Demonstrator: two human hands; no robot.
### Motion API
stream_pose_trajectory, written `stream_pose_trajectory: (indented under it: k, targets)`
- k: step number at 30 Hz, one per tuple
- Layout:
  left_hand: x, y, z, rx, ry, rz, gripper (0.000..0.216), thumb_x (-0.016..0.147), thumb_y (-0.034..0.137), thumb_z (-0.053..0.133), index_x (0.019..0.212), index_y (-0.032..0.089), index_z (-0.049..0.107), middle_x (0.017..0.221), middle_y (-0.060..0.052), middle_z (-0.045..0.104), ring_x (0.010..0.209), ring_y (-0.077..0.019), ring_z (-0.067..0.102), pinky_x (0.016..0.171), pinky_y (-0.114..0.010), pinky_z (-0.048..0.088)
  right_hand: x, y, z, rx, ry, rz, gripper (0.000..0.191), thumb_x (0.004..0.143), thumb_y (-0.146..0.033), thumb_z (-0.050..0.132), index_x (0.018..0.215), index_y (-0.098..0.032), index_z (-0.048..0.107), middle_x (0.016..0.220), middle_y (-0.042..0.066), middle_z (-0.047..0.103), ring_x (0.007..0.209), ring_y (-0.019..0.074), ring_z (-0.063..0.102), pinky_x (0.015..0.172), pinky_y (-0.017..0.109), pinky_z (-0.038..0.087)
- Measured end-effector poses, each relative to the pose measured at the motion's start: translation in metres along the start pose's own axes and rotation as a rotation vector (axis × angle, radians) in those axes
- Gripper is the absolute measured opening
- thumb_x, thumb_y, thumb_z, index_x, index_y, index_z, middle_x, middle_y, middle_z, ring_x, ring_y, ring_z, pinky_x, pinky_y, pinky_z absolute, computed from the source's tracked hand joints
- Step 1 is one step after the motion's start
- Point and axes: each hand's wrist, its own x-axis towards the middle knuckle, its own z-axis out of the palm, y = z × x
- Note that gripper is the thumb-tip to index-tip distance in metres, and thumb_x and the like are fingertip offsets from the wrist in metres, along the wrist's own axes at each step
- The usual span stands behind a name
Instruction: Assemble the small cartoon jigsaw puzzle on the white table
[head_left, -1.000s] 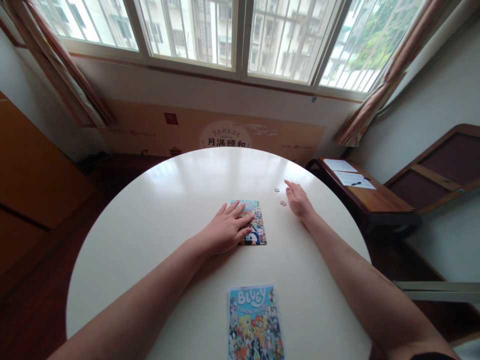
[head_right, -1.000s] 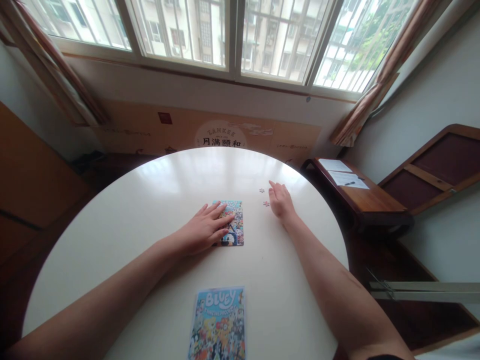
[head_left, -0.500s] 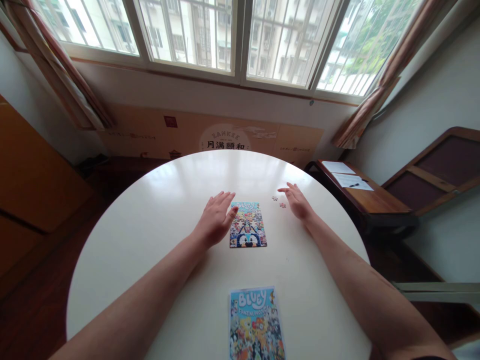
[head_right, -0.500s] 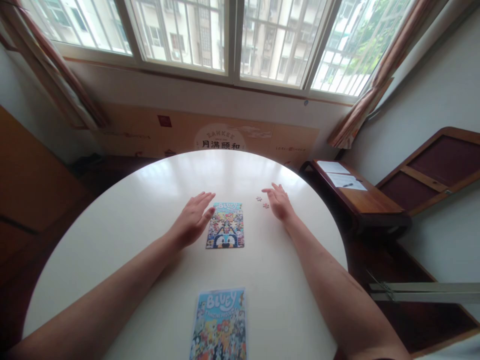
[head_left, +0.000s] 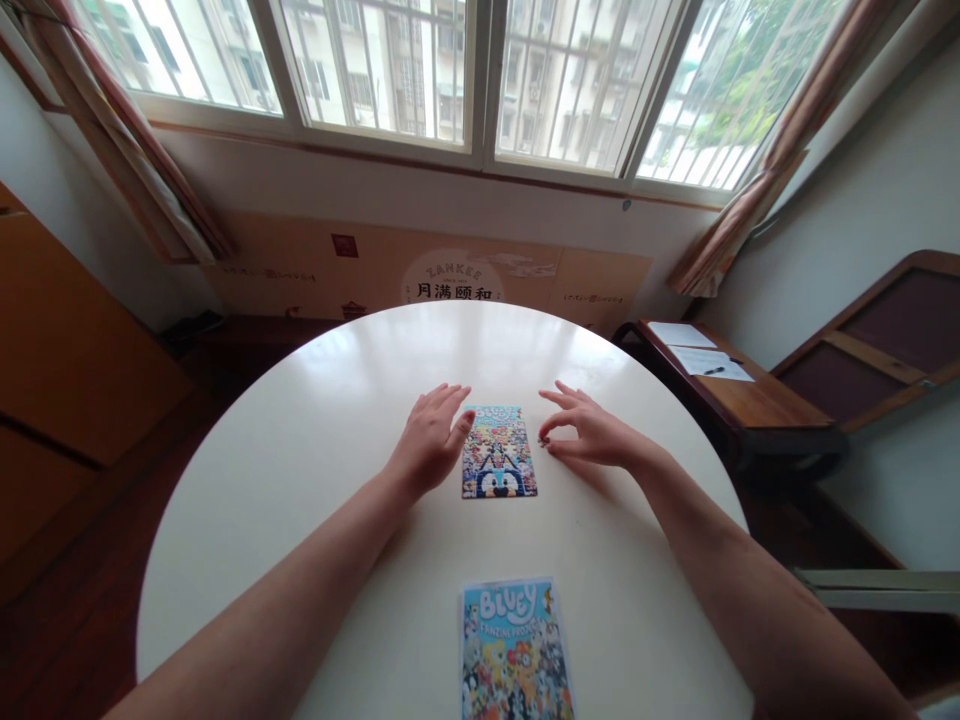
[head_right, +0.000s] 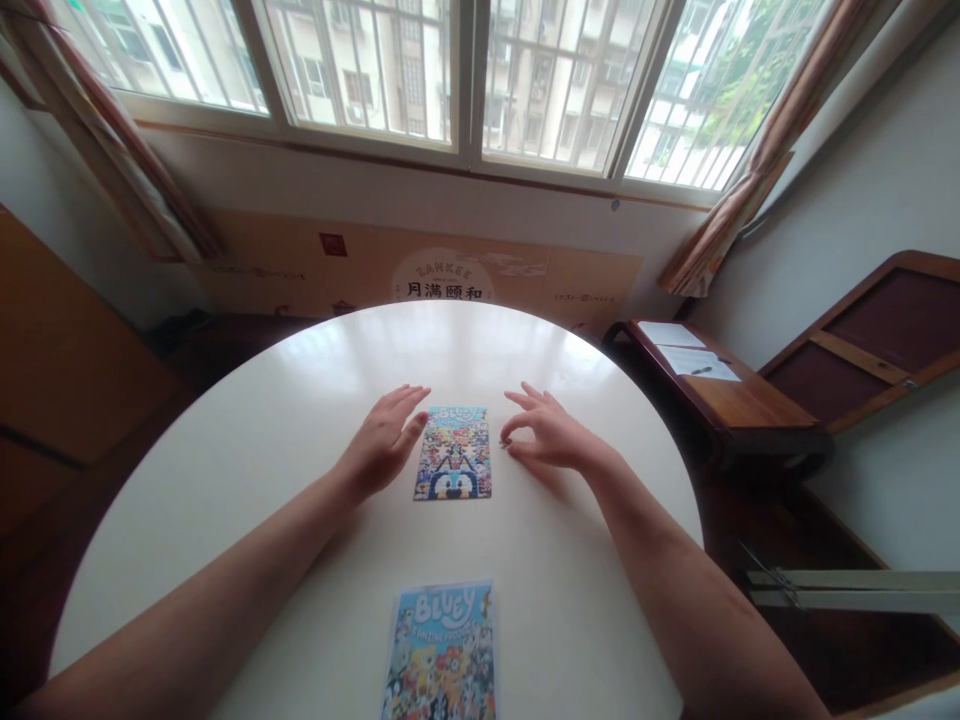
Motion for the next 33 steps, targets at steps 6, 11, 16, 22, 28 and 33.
stream_pose_trajectory:
  k: [6,11,16,22,28,33]
  targets:
    - [0.000,0.001,0.001,-0.021,0.070,0.042,0.047,0.104,0.044,0.035,0.135,0.017,0.060,0.138,-0.013,0.062,0.137,-0.0294,0.049,0.114,-0.056,0.039,-0.004,-0.008,-0.004,0.019,-0.086,-0.031,0.010,0.082,-0.029,0.076,0.091,-0.027,0.076,0.160,0.003,0.040,0.155,0.0366,0.015,0.122,0.065,0.016]
    - [0.000,0.003,0.000,0.002,0.096,0.054,0.041,0.103,0.040,0.040,0.129,0.018,0.063,0.136,-0.013,0.063,0.134,-0.0296,0.051,0.112,-0.057,0.042,-0.005,-0.018,-0.009,0.108,-0.079,-0.166,0.008,0.078,-0.017,0.075,0.081,-0.024,0.072,0.125,0.006,0.070,0.131,0.0295,0.054,0.111,0.050,0.041]
    - [0.000,0.005,-0.002,0.041,0.142,0.105,0.027,0.097,0.030,0.054,0.116,0.019,0.069,0.133,-0.014,0.063,0.130,-0.0312,0.054,0.108,-0.056,0.047,-0.003,-0.027,-0.008,0.344,-0.089,-0.119,0.004,0.082,-0.020,0.071,0.084,-0.021,0.075,0.081,0.002,0.074,0.079,0.0176,0.069,0.085,0.037,0.054]
    - [-0.004,0.018,-0.007,-0.066,0.156,0.284,0.013,0.092,0.022,0.064,0.100,0.020,0.074,0.116,-0.011,0.071,0.109,-0.0271,0.064,0.093,-0.050,0.057,0.004,-0.047,0.014,0.900,0.075,0.089,0.020,0.077,-0.026,0.076,0.097,-0.019,0.076,0.086,0.005,0.076,0.080,0.0187,0.071,0.064,0.030,0.056]
    - [-0.006,0.030,-0.011,-0.131,0.115,0.496,0.018,0.092,0.026,0.069,0.109,0.023,0.073,0.114,-0.009,0.072,0.104,-0.0235,0.064,0.086,-0.043,0.059,0.008,-0.061,0.024,1.156,0.103,0.256,0.038,0.072,-0.028,0.084,0.107,-0.017,0.073,0.084,0.007,0.077,0.078,0.0193,0.072,0.063,0.030,0.060]
    - [-0.006,0.031,-0.012,-0.118,0.115,0.528,0.016,0.093,0.023,0.067,0.109,0.022,0.072,0.109,-0.008,0.073,0.099,-0.0216,0.065,0.081,-0.038,0.059,0.007,-0.063,0.022,1.242,0.004,0.344,0.044,0.069,-0.035,0.090,0.105,-0.017,0.072,0.080,0.006,0.075,0.077,0.0192,0.073,0.066,0.032,0.063]
